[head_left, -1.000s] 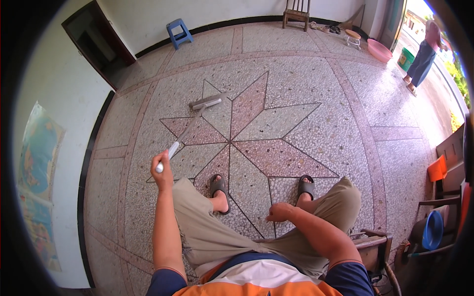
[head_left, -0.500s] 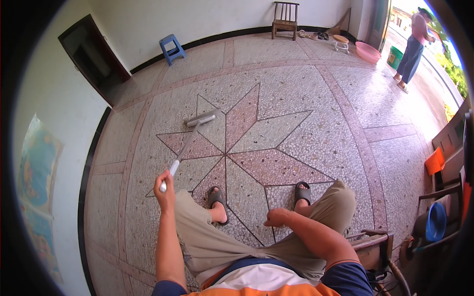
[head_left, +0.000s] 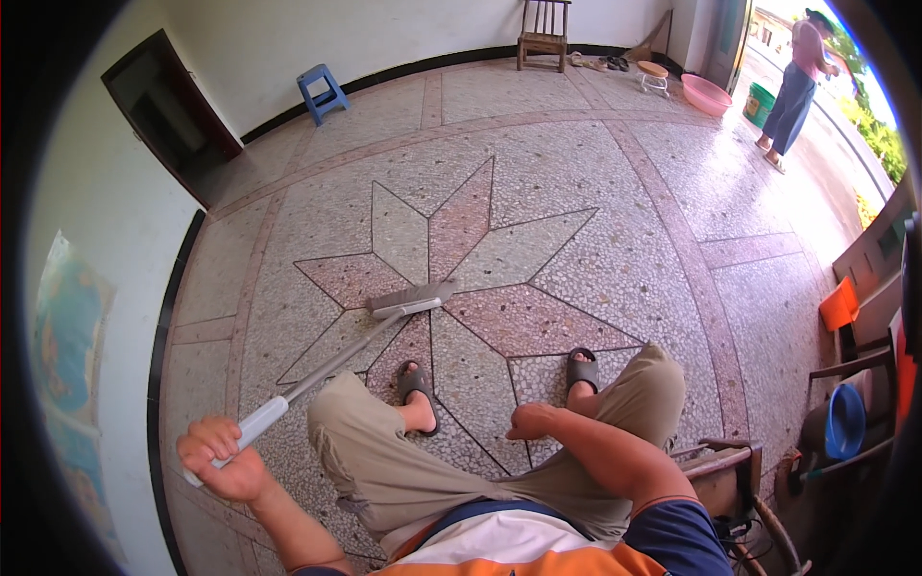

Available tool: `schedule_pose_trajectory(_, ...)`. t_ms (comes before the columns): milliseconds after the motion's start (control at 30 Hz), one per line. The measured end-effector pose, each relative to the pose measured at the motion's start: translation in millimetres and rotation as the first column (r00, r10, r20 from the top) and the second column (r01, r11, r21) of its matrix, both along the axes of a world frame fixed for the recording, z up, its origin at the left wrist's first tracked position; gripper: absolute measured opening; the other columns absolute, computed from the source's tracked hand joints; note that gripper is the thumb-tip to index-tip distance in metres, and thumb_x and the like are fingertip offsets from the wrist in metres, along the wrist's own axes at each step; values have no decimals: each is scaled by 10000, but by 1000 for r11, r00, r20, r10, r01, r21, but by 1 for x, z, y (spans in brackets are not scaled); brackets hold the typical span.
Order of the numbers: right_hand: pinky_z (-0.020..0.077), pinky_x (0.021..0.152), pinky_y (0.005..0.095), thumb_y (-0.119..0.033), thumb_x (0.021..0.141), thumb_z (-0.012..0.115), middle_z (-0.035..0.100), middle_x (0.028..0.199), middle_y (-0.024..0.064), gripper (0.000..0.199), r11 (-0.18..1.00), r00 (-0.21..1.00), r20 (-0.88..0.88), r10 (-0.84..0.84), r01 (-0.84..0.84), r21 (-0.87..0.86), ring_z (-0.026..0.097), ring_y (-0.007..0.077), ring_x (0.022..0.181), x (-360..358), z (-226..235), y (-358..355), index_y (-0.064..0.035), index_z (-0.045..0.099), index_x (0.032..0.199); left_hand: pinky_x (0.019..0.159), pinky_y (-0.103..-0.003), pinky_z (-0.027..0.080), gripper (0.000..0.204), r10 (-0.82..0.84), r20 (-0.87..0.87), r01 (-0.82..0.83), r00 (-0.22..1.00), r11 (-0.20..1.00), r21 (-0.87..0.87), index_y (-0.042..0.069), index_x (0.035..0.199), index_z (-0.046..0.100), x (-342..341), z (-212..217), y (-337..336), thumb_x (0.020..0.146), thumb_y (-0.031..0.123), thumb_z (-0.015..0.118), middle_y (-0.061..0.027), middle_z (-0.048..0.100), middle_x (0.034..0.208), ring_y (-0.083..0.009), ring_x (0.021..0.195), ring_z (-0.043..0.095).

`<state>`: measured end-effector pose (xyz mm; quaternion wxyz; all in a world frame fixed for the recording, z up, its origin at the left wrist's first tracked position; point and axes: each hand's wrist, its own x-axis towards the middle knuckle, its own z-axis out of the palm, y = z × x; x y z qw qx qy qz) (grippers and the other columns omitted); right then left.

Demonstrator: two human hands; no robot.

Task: Using a squeegee to push water or debris across a patterned tile floor while seated.

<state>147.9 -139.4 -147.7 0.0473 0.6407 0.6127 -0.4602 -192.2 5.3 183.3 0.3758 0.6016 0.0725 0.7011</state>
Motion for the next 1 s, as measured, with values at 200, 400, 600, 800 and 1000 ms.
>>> schedule_pose_trajectory(200, 498, 836, 450, -496, 824, 592, 689, 981, 165, 452, 999, 1000, 19, 22, -22, 45, 641, 346, 957, 3, -8, -5, -75, 728, 916, 559, -273, 362, 242, 203, -50, -200, 978, 978, 56, 134, 767, 379, 36, -26, 20, 966, 215, 489, 13, 349, 660, -101, 572, 349)
schedule_pose_trajectory(400, 502, 822, 455, -482, 831, 594, 691, 963, 165, 436, 997, 1000, 13, 20, -21, 71, 646, 352, 933, 2, -3, -4, -75, 729, 907, 712, -372, 479, 233, 238, -168, -246, 957, 969, -27, 69, 795, 433, 48, -82, 69, 973, 212, 477, -50, 483, 715, -168, 663, 501)
schedule_pose_trajectory(600, 506, 815, 450, -480, 832, 595, 692, 960, 164, 437, 993, 1000, -10, 28, -27, 116, 650, 347, 930, 1, 0, -4, -70, 728, 903, 922, -363, 444, 194, 299, -422, -457, 856, 820, -346, 3, 917, 546, 58, -183, 138, 972, 189, 548, -132, 643, 988, -221, 966, 597)
schedule_pose_trajectory(800, 507, 816, 442, -481, 828, 597, 693, 962, 164, 439, 996, 1000, -8, 3, -2, 90, 649, 348, 934, 6, -1, -6, -71, 728, 912, 992, -357, 410, 154, 78, -614, -326, 785, 896, -302, 22, 1016, 599, 92, -203, 150, 952, 162, 583, -124, 603, 1187, -218, 1139, 534)
schedule_pose_trajectory(1000, 506, 815, 446, -477, 817, 597, 688, 966, 176, 446, 994, 1000, -23, -18, 20, 103, 646, 352, 936, 6, -2, -8, -62, 729, 910, 984, -358, 415, 148, 128, -604, -334, 787, 911, -243, 6, 991, 602, 87, -204, 141, 947, 146, 586, -134, 602, 1183, -224, 1141, 536)
